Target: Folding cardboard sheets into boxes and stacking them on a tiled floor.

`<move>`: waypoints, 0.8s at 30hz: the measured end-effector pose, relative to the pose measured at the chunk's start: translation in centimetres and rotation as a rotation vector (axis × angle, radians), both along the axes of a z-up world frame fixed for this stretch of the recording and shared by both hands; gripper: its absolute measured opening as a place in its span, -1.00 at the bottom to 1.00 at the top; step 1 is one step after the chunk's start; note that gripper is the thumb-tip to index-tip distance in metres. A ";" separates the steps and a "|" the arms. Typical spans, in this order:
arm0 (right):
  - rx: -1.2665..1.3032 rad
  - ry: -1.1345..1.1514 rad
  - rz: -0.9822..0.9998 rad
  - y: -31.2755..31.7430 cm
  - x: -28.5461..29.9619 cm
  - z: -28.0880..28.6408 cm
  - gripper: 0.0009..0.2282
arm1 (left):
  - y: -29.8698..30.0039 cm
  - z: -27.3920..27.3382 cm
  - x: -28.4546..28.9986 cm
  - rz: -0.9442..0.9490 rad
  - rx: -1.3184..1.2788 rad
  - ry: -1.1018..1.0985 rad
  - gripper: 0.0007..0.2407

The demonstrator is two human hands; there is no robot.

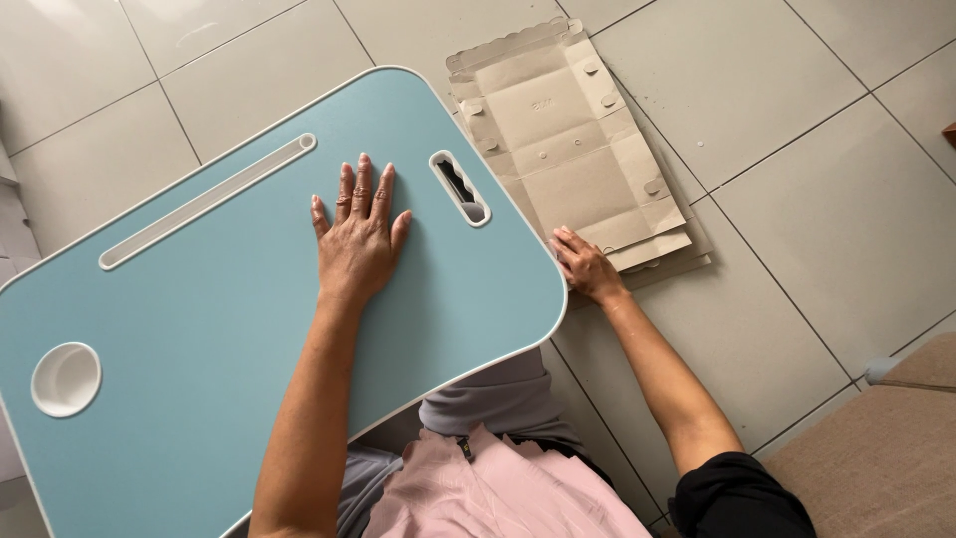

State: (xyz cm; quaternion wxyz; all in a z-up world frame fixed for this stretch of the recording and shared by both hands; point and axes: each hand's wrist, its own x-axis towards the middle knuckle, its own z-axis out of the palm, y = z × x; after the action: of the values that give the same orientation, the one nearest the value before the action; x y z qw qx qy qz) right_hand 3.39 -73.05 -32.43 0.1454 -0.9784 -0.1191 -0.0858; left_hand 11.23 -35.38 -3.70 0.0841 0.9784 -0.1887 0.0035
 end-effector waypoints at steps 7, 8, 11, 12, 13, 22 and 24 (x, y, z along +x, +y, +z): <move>0.507 0.003 -0.134 -1.5 1.8 1.8 -0.77 | 0.0 -0.3 0.1 0.010 -0.008 0.006 -0.48; 0.531 -0.009 -0.244 -2.1 2.2 1.9 -0.71 | 0.0 -0.3 0.1 0.011 -0.005 0.004 -0.48; 0.589 -0.069 -0.399 -2.8 3.2 5.8 -0.60 | 0.0 -0.5 0.1 0.012 -0.008 -0.006 -0.48; 0.627 -0.116 -0.447 -2.8 3.5 7.7 -0.61 | 0.0 -0.5 0.1 0.012 -0.009 -0.011 -0.48; 0.624 -0.119 -0.442 -3.2 4.1 9.1 -0.61 | 0.0 -0.5 0.2 0.015 -0.013 -0.015 -0.48; 0.821 -0.542 -0.471 -3.3 8.2 24.0 -0.67 | 0.2 -0.7 0.3 0.009 -0.008 -0.038 -0.48; 0.817 -0.622 -0.412 -2.2 8.7 27.8 -0.67 | 0.2 -0.6 0.2 -0.003 -0.014 -0.047 -0.48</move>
State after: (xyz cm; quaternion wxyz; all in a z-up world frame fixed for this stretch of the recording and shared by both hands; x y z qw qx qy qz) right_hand 12.06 -75.29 -4.64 0.4513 -0.7741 0.0806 -0.4367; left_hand 11.45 -35.17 -4.31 0.0863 0.9772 -0.1921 0.0276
